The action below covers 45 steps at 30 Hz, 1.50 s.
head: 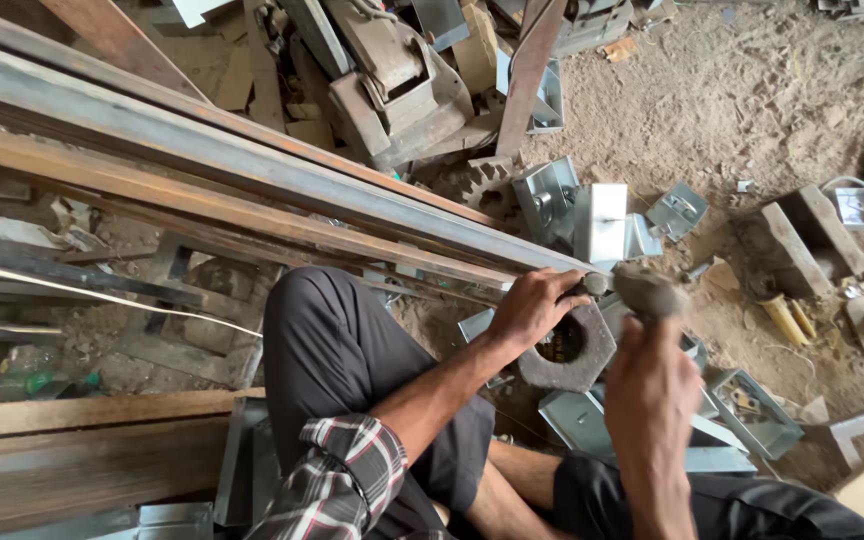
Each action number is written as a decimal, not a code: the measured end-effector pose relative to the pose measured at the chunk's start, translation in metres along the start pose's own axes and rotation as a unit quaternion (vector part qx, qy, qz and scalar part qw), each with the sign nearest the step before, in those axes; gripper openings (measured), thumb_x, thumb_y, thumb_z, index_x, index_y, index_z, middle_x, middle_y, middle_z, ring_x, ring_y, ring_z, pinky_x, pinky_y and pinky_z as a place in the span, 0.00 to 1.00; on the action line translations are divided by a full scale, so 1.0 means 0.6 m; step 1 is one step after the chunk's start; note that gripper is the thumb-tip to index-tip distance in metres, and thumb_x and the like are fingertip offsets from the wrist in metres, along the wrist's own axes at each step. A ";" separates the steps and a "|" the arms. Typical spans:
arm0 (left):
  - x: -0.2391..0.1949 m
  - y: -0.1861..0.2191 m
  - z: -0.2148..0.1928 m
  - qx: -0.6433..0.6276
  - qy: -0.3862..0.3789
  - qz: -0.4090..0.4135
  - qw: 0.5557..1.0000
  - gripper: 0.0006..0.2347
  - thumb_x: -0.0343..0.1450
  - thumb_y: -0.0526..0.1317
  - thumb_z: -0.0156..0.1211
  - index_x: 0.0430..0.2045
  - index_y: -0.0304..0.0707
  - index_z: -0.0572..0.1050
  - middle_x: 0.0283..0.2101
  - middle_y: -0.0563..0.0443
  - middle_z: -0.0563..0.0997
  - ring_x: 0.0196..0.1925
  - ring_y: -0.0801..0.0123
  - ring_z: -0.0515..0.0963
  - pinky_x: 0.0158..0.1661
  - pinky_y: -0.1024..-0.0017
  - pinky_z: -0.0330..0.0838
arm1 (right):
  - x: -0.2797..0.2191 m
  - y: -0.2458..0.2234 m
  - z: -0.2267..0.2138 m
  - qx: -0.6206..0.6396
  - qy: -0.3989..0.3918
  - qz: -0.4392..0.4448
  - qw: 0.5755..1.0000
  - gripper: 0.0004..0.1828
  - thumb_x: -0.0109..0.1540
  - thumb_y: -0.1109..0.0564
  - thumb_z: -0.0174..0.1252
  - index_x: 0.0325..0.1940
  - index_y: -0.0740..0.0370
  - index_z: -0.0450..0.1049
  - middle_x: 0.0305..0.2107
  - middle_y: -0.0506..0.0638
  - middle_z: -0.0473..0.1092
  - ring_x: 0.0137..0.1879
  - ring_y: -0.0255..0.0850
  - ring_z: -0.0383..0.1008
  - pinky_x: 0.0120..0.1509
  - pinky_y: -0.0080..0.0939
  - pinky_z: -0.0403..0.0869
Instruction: The person assembles metal components by fitting a large hexagonal metal part onto a bracket and then uses a hammer to strike a metal pin or tool into the assembly.
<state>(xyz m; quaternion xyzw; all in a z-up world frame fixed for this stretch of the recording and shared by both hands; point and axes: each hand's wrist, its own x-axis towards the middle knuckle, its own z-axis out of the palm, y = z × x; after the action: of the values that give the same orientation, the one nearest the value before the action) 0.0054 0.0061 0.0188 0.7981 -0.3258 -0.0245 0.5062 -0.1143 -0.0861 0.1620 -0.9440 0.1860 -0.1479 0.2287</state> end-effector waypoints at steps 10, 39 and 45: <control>0.014 -0.001 0.008 -0.001 -0.026 -0.037 0.999 0.15 0.70 0.42 0.68 0.47 0.37 0.77 0.31 0.40 0.81 0.35 0.51 0.83 0.39 0.58 0.77 | 0.016 0.003 -0.029 -0.006 0.052 -0.003 0.999 0.13 0.76 0.56 0.44 0.52 0.72 0.65 0.15 0.60 0.66 0.15 0.50 0.66 0.20 0.51 0.64; 0.007 -0.022 0.033 -0.093 -0.021 -0.074 0.993 0.12 0.73 0.42 0.68 0.44 0.34 0.79 0.29 0.38 0.78 0.33 0.50 0.79 0.37 0.57 0.76 | 0.045 -0.018 -0.007 -0.044 -0.040 0.023 0.998 0.14 0.74 0.53 0.47 0.47 0.70 0.67 0.14 0.56 0.65 0.11 0.44 0.62 0.15 0.47 0.62; 0.011 -0.029 0.032 0.005 -0.006 -0.033 0.999 0.15 0.70 0.43 0.68 0.48 0.38 0.78 0.32 0.41 0.80 0.34 0.55 0.81 0.35 0.59 0.77 | 0.034 -0.014 -0.034 -0.032 0.028 -0.012 0.999 0.14 0.75 0.55 0.45 0.55 0.72 0.66 0.13 0.58 0.64 0.14 0.44 0.60 0.19 0.50 0.62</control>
<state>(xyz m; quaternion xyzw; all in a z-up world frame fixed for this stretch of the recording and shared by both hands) 0.0119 -0.0079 -0.0029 0.8108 -0.3026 -0.0441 0.4992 -0.1014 -0.0955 0.1875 -0.9485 0.1862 -0.1711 0.1910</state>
